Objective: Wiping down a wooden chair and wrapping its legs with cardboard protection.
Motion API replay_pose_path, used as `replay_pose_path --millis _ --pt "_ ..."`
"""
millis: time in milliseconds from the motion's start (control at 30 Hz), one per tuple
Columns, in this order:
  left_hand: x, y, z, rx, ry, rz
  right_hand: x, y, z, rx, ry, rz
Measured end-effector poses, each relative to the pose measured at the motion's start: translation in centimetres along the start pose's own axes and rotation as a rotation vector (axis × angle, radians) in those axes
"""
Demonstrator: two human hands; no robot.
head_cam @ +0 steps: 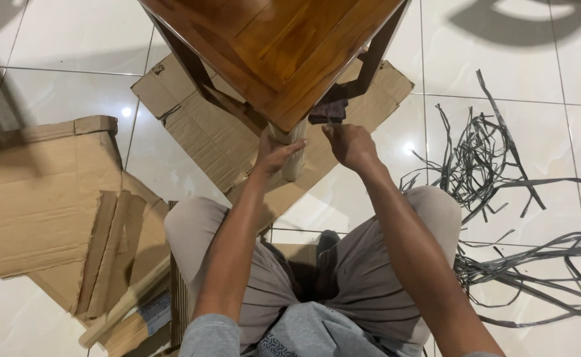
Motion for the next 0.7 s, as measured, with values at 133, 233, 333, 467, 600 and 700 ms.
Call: replay_pose_path --millis 133,233,333,467,600,700 --pt "-0.2 0.2 -0.4 0.049 0.001 0.017 1.8 1.5 0.4 0.155 -0.282 -0.164" --pt "-2.6 1.3 -2.9 -0.235 -0.487 0.004 2.3 1.0 -0.8 -0.023 -0.205 0.116" --pt "1.1 -0.2 1.9 -0.062 0.004 0.029 3.1 1.7 -2.3 -0.173 -0.076 0.370" --pt "0.0 0.3 -0.9 0.009 -0.292 -0.121 3.1 0.8 -3.6 -0.260 -0.075 0.440" --pt "1.5 -0.2 0.2 0.131 -0.019 -0.049 2.9 -0.1 -3.3 -0.320 0.137 0.248" --pt "2.8 -0.8 2.4 0.163 0.111 -0.033 1.8 -0.8 -3.3 -0.341 0.278 0.116"
Point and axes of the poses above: each hand's wrist, its own y-axis towards the middle knuckle, its own x-axis out of the palm, z = x × y, the point moved 2 cm from there along y, towards the middle knuckle, and after that the axes turned 12 degrees about -y, right-handed, at the moved point
